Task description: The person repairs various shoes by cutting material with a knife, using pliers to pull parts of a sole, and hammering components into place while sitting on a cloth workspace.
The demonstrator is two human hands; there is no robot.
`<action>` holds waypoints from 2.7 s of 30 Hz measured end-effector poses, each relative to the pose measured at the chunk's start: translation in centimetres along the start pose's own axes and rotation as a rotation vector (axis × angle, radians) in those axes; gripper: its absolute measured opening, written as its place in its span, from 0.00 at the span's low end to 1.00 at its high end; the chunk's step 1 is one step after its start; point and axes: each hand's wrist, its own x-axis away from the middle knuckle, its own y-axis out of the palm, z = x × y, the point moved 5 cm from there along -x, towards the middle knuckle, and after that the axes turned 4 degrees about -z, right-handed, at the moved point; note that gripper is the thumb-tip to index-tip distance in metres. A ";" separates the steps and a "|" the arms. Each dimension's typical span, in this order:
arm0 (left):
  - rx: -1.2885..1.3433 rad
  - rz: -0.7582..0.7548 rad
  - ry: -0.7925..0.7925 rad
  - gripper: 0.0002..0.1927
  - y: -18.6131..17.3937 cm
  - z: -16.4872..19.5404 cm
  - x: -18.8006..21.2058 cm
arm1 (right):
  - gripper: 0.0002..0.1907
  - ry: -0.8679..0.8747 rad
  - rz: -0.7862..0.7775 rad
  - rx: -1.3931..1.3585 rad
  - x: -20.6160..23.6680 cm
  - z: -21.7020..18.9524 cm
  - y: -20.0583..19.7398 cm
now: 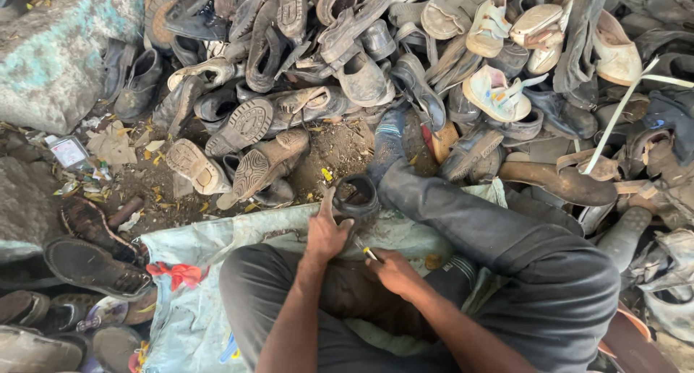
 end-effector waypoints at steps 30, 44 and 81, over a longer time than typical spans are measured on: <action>0.617 -0.017 -0.185 0.40 6.0 -1.2 -0.3 | 0.16 -0.075 0.110 0.287 5.2 0.6 -1.5; 1.518 0.088 -0.375 0.42 7.9 -1.3 0.7 | 0.13 -0.190 0.258 0.248 6.7 2.5 1.3; -0.119 -0.209 -0.787 0.64 1.8 -1.5 0.3 | 0.27 -0.318 0.260 0.473 -1.2 -4.5 -2.2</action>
